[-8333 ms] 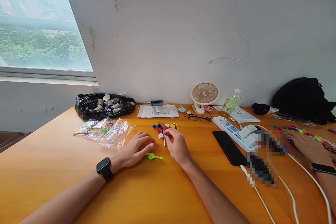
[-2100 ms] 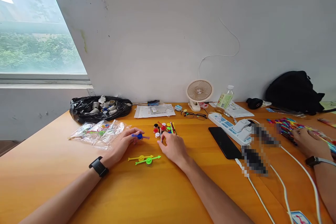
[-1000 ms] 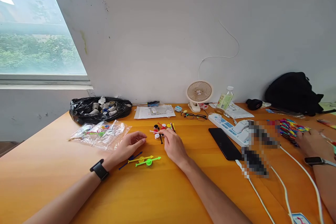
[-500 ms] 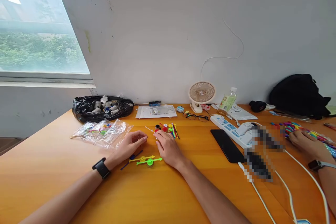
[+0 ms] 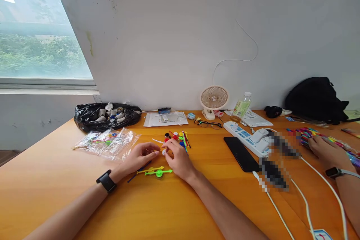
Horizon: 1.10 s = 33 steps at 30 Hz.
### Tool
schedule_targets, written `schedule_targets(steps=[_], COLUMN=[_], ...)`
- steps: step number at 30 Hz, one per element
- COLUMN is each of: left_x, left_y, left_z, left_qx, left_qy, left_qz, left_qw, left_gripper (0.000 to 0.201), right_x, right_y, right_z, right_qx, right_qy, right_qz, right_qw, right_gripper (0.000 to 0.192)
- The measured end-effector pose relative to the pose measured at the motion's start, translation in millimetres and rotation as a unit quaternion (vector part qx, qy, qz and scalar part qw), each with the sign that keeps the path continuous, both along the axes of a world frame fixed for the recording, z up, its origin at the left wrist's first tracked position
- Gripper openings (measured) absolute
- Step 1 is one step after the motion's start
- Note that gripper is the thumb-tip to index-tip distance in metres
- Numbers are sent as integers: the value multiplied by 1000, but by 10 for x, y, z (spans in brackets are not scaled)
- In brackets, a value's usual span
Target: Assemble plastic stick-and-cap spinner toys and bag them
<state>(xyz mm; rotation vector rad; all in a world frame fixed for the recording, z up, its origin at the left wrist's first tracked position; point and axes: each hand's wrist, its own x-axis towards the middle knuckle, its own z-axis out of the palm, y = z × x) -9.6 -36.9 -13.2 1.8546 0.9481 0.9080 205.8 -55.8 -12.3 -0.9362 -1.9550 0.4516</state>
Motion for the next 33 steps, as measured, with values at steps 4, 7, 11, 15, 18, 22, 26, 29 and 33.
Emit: schedule_targets(steps=[4, 7, 11, 15, 18, 22, 26, 29, 33], left_x=[3, -5, -30, -47, -48, -35, -18, -11, -4], left_y=[1, 16, 44, 49, 21, -45, -78, -72, -55], left_z=[12, 8, -18, -36, -22, 44, 101, 110, 96], left_qx=[-15, -59, -97, -139, -157, -174, -188, -164, -123], left_qy=[-35, -88, -142, -187, -196, -198, -213, -197, -169], left_qz=[-46, -70, -45, -21, -2, 6, -6, 10, 25], left_qw=[998, 992, 984, 972, 968, 965, 959, 967, 978], left_gripper=[35, 35, 34, 37, 40, 41, 46, 43, 38], right_x=[-53, -92, -110, -84, -69, -75, -77, -66, -43], right_y=[-68, -115, -166, -211, -225, -203, -182, -181, -180], right_z=[67, 94, 145, 234, 261, 222, 194, 192, 166], right_qx=[27, 39, 34, 4, -19, -32, -26, -15, -4], right_qy=[19, 22, 51, 99, 106, 89, 73, 57, 16], right_qz=[5, 30, 38, 27, 38, 35, 22, 26, 32], right_qw=[999, 999, 997, 995, 993, 995, 997, 998, 999], right_gripper=[24, 25, 23, 5, 10, 14, 16, 14, 7])
